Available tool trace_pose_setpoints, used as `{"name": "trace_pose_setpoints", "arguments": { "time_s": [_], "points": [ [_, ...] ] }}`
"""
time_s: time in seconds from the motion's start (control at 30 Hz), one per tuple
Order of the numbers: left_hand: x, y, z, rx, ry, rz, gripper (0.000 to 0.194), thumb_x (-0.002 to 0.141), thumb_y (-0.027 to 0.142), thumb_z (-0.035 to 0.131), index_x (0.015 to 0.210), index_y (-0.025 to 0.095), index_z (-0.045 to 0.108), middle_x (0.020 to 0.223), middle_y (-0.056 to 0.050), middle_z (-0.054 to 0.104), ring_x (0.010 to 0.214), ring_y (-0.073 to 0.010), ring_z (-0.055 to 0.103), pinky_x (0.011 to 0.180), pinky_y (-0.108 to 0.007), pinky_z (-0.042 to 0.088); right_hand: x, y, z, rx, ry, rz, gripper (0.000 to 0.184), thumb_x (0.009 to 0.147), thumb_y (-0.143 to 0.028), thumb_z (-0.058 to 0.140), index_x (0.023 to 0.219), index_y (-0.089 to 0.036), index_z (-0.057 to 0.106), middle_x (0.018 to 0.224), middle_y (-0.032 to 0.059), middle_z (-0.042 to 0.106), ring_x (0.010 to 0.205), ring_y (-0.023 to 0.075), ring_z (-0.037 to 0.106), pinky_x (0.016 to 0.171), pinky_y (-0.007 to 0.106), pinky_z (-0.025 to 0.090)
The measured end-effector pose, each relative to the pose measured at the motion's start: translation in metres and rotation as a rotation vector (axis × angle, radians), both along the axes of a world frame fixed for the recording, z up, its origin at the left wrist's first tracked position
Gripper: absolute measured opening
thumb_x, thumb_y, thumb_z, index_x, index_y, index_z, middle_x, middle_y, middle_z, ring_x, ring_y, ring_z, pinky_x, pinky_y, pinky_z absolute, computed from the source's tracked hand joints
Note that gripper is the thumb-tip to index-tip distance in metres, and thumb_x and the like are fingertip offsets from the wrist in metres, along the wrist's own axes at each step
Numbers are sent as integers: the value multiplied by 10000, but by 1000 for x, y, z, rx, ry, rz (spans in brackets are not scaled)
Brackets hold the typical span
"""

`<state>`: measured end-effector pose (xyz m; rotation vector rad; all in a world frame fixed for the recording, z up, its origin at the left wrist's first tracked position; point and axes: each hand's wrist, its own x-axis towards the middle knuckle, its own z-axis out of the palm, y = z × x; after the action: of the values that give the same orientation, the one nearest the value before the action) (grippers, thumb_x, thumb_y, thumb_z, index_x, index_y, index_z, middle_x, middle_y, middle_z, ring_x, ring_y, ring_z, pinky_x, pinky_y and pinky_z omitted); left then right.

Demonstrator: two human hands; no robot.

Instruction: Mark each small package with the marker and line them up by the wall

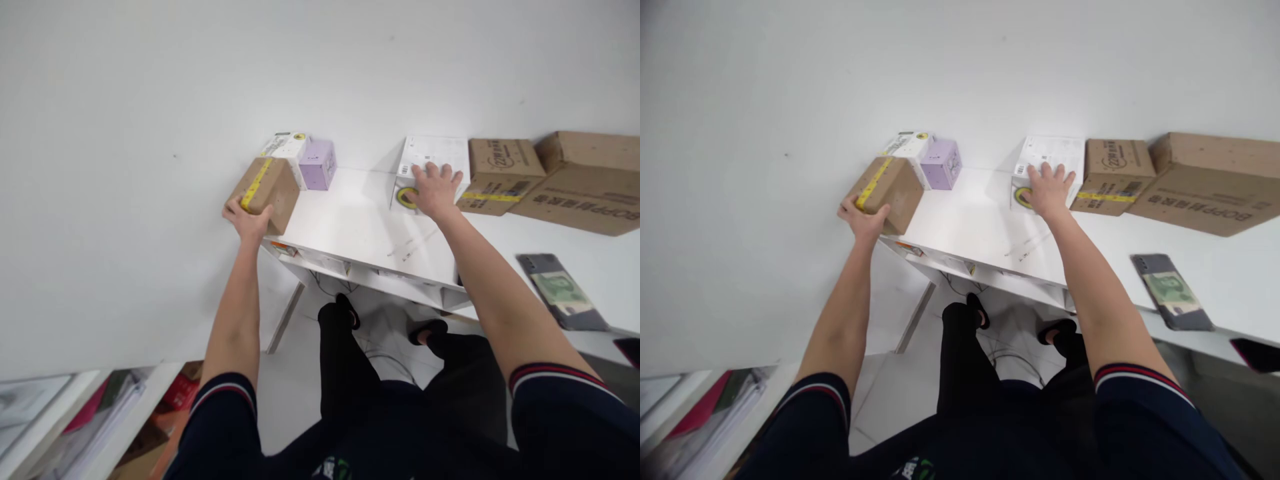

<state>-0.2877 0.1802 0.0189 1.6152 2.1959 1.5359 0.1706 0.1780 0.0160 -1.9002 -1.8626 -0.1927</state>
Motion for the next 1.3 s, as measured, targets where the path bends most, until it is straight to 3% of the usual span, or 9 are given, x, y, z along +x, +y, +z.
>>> {"name": "trace_pose_setpoints", "arguments": {
  "time_s": [0.2,0.37,0.5,0.63,0.77,0.93,1.03,1.17,1.3],
  "points": [
    [40,-76,-16,16,33,-256,797,586,304,838,1260,191,429,1342,-143,393,1375,-318,321,1171,-507,360,5,-6,11,49,236,110,622,904,-524,586,1413,-184,475,1547,181,408,1460,426,250,1117,778,101],
    [76,-134,-29,-50,-15,-590,899,604,469,862,1348,257,406,1416,-140,326,1366,-337,383,962,-477,549,13,-66,8,280,449,132,564,939,-561,519,1349,-174,541,1476,178,482,1408,308,404,1191,528,294],
    [116,-146,-30,-130,-44,-915,926,631,564,851,1403,326,399,1515,-123,265,1454,-358,313,1039,-518,507,6,-137,-23,208,828,153,593,935,-715,375,1140,-240,666,1174,99,682,1171,272,610,1046,470,483],
    [157,-140,-27,-181,-58,-1115,945,661,625,813,1450,332,385,1577,-120,242,1534,-379,147,1157,-574,378,0,-194,-47,145,1117,147,640,922,-767,299,1215,-305,631,1220,44,674,1175,240,610,975,437,530],
    [192,-143,-30,-126,-201,-1121,883,751,743,657,1482,334,379,1594,-95,301,1530,-349,218,1239,-551,250,4,-227,-42,164,1196,-11,622,888,-799,344,1092,-283,625,1136,52,668,1099,244,619,919,439,547],
    [219,-164,-41,-118,-557,-965,992,757,765,629,1566,433,162,1597,-41,357,1454,-289,414,1177,-481,400,1,-248,-31,156,1132,-16,530,813,-757,576,1022,-272,538,1043,33,630,960,215,620,859,395,541],
    [223,-183,-44,-193,-683,-918,988,744,737,669,1563,397,233,1507,-69,487,1389,-290,499,1142,-471,446,-5,-256,-34,179,1117,14,500,830,-722,583,1051,-280,512,1067,29,607,979,213,609,867,391,533],
    [217,-203,-39,-205,-707,-896,897,752,668,714,1517,347,370,1411,-85,579,1331,-293,554,1127,-450,462,-13,-264,-39,212,1149,16,465,845,-657,587,1117,-287,509,1106,40,599,1061,243,598,927,430,525],
    [209,-202,-33,-79,-580,-910,953,728,696,716,1533,390,309,1469,-64,521,1355,-301,530,1135,-453,454,-17,-262,-38,233,1149,64,503,866,-589,551,1274,-303,485,1283,68,581,1214,288,550,1031,497,484]
  ]
}}
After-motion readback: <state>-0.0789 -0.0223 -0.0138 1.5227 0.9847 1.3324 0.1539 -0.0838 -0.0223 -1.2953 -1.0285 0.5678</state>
